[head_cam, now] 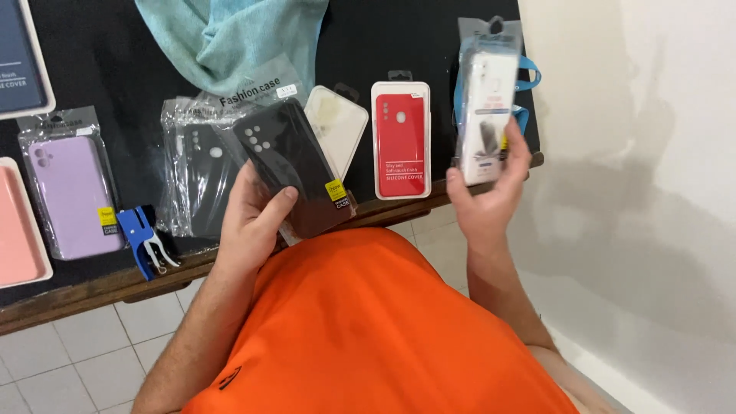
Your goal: Sorting through a variety of phone cases and organizing them on a table or hanging them on a display rack.
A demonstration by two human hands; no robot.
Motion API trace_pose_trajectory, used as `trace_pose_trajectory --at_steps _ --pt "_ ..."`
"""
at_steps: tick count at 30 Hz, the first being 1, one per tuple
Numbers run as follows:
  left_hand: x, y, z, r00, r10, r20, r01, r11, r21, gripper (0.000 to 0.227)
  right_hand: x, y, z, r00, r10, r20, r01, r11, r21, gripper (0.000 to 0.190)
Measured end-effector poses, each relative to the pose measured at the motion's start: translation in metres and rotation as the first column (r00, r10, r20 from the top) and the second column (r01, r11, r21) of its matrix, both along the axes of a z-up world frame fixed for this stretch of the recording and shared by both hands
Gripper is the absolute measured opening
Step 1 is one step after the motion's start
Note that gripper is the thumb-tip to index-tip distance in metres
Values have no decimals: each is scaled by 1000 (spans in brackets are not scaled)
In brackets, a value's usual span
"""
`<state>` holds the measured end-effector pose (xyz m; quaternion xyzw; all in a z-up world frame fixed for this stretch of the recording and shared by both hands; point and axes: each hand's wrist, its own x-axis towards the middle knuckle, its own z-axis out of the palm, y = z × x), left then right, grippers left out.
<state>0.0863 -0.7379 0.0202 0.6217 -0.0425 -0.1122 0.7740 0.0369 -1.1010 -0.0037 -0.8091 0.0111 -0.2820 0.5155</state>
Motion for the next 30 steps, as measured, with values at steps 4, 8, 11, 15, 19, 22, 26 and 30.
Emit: trace_pose_trajectory --at_steps 4,8,11,15,19,22,26,30 --pt "11 -4 -8 1000 -7 9 7 1000 20 51 6 -2 4 1000 4 -12 -4 1000 -9 96" --pt "18 -6 -12 1000 -6 20 6 999 32 51 9 15 -10 996 44 -82 -42 999 22 103" --pt "16 -5 -12 1000 0 27 -1 999 47 51 6 31 -26 991 30 -127 -41 996 -85 106" --pt "19 6 -6 997 51 53 -55 994 90 46 13 51 -33 949 -1 -315 -101 946 -307 112" --pt "14 14 -7 995 86 54 -91 991 99 47 17 56 -18 902 -26 -432 -135 931 -338 122" --pt "11 16 -9 993 97 62 -103 989 109 45 20 52 -13 909 8 -416 -147 942 -303 110" --pt "9 16 -4 993 107 57 -112 987 114 43 13 38 -22 948 -6 -317 -66 975 -214 78" --pt "12 15 -1 994 97 52 -102 990 100 40 10 29 -26 943 -12 -331 -41 988 -152 79"
